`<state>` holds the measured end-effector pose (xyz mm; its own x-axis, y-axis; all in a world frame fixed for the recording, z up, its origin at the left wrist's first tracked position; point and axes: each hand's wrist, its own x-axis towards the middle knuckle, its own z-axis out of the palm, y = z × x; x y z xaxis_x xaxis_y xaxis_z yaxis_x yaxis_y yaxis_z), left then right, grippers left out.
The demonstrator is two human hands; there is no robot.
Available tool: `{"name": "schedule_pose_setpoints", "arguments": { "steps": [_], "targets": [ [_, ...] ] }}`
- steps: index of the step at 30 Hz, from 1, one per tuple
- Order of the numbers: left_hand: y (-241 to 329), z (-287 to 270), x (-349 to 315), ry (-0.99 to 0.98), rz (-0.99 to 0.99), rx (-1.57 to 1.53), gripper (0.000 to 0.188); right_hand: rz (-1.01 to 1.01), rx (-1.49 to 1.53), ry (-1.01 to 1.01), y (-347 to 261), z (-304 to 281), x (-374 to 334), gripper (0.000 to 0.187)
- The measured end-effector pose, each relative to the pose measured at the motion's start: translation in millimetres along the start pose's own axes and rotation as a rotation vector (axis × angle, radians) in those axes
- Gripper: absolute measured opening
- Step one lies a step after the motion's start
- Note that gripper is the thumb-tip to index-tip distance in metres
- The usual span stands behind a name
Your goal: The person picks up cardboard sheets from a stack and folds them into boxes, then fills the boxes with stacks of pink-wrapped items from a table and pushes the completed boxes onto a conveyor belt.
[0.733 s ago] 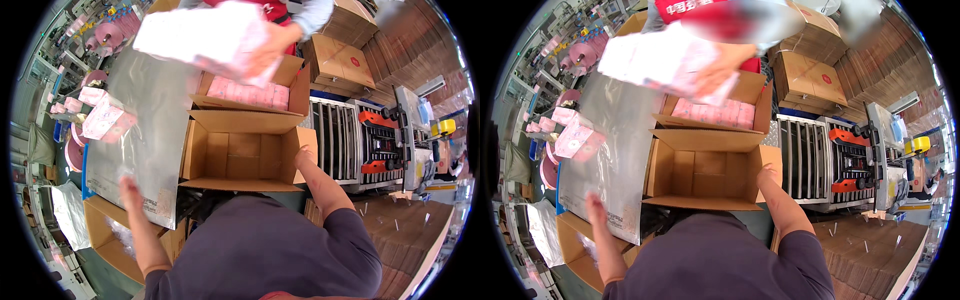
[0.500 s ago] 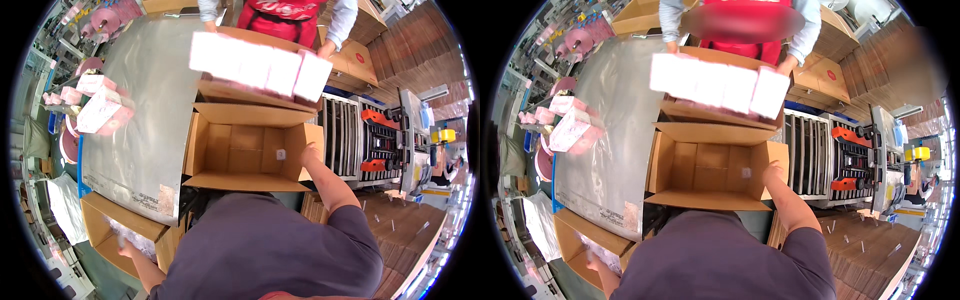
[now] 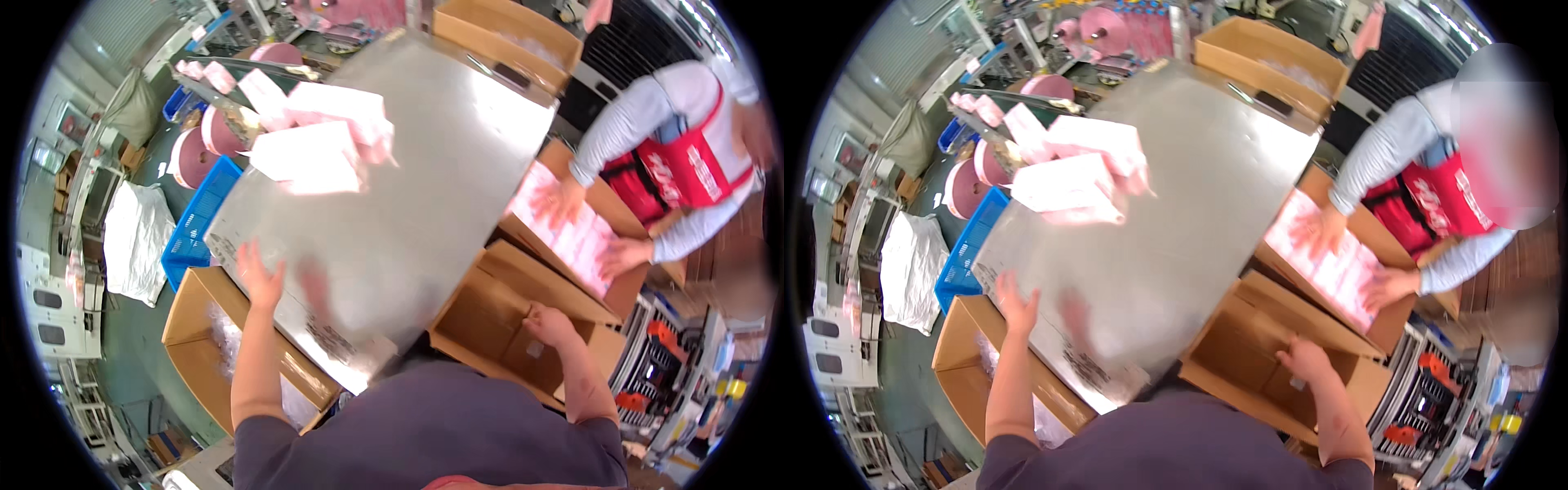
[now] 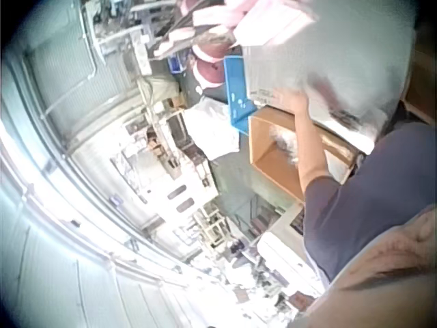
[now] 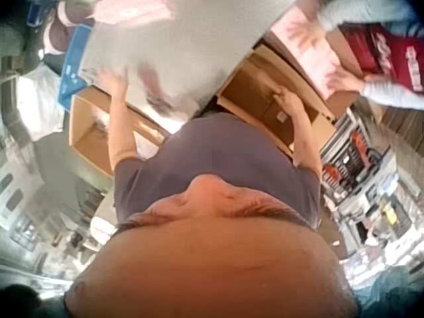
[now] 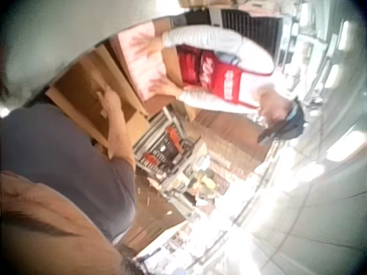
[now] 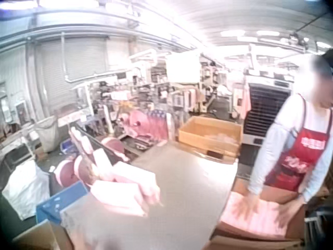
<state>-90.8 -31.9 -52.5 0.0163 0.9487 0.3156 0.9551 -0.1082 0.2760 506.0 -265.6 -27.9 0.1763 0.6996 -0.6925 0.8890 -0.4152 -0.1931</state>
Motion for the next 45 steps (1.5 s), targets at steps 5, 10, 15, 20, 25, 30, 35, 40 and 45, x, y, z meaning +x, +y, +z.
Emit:
{"name": "schedule_pose_setpoints", "arguments": {
  "steps": [5, 10, 15, 20, 25, 30, 35, 40, 45],
  "targets": [
    [31.1, 52.1, 167.2, 0.056, -0.010, -0.044, 0.081, -0.478, -0.066, 0.123, -146.6, -50.4, 29.8, 0.051],
    [72.2, 81.9, 261.0, -0.207, 0.106, 0.075, 0.085, -0.680, 0.048, 0.241, -196.3, -68.6, 74.3, 0.046],
    [109.9, 84.1, 251.0, -0.304, 0.394, -0.014, 0.094, -0.533, -0.083, 0.343, -251.8, -131.6, 129.8, 0.051],
    [140.0, 64.0, 236.6, -0.676, 0.767, -0.129, 0.087, -0.626, -0.169, 0.777, -361.2, -218.4, 255.5, 0.083],
    [155.3, 86.8, 179.2, -0.344, 1.249, 0.011, 0.075, -0.426, -0.260, 0.609, -428.6, -244.8, 316.2, 0.110],
    [101.8, 70.3, 246.7, -0.435, 0.643, -0.127, 0.090, -0.219, -0.137, 0.482, -369.2, -232.3, 282.0, 0.119],
    [77.1, 74.3, 344.8, -0.398, 0.100, 0.159, 0.109, 0.026, -0.020, 0.551, -256.1, -219.6, 253.9, 0.111],
    [70.2, 91.4, 359.6, -0.495, -0.026, 0.106, 0.089, 0.177, 0.008, 0.525, -208.0, -197.0, 218.1, 0.093],
    [83.5, 91.4, 295.5, -0.544, 0.219, 0.138, 0.084, 0.129, 0.069, 0.216, -229.2, -119.6, 111.7, 0.132]
  ]
}}
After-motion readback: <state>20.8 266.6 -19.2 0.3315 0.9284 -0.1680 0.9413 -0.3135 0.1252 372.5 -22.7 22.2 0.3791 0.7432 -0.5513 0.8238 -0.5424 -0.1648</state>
